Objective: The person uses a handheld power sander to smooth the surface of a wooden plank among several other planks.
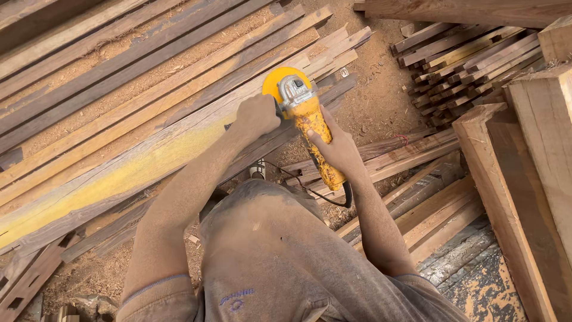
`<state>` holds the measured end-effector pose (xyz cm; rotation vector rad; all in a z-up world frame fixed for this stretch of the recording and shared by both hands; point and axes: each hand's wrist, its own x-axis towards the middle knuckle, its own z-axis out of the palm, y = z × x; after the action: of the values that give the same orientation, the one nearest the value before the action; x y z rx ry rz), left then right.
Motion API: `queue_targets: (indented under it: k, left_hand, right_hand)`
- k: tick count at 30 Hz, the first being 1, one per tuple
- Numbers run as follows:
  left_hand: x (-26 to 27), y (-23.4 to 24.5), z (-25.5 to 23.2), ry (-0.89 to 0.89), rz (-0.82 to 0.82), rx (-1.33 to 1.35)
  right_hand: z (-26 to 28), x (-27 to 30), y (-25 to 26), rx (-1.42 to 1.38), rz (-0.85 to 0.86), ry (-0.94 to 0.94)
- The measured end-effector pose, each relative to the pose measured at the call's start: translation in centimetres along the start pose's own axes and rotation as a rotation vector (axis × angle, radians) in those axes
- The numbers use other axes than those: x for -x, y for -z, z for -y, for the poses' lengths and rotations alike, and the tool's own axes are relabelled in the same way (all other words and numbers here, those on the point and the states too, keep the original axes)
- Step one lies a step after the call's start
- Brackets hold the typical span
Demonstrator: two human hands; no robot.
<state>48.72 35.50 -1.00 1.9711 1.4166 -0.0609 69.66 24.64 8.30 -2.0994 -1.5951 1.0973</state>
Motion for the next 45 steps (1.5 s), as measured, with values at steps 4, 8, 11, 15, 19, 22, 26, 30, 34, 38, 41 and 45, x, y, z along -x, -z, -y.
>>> queue_targets:
  k: [4,8,11,15,19,22,26,30,34,38,41,45]
  left_hand:
    - [9.8,0.9,4.1,0.177,-0.01,0.047]
    - [13.9,2.8,6.0,0.343,0.064,0.084]
    - [12.1,2.0,5.8,0.337,0.049,0.051]
    - [6.4,-0.3,3.4,0.126,-0.046,0.033]
    - [-0.9,-1.2,-0.7,-0.032,-0.01,-0.045]
    - [-3.7,-1.5,-3.1,-0.097,-0.012,-0.084]
    - [-2.2,-2.4,-2.3,-0.09,-0.083,-0.028]
    - [5.3,-3.4,2.9,0.015,-0.149,0.023]
    - [15.8,-3.4,10.2,0.153,-0.205,0.14]
    - [27.6,-2.5,18.1,0.319,-0.286,0.195]
    - [36.9,-2.2,24.3,0.456,-0.317,0.201]
    - [49.5,-1.9,32.8,0.626,-0.325,0.36]
  right_hand:
    - [3.6,3.1,-4.1,0.075,0.233,0.052]
    - [5.8,3.9,-6.1,0.083,0.339,0.116]
    - [5.4,3.3,-5.7,0.075,0.293,0.16]
    - [2.2,2.2,-2.8,0.072,0.161,0.091]
    - [-0.8,1.0,-0.3,-0.007,-0.013,0.001]
    - [-1.7,0.9,0.7,-0.039,-0.057,-0.075]
    - [-1.8,2.0,-0.4,0.007,-0.016,-0.015]
    - [0.5,4.5,-5.2,0.05,0.056,0.058]
    - [5.4,7.8,-11.4,0.128,0.182,0.203]
    - [11.9,11.6,-19.1,0.207,0.371,0.239]
    - [16.7,14.3,-26.0,0.248,0.491,0.38]
    - [22.9,18.5,-36.2,0.19,0.594,0.674]
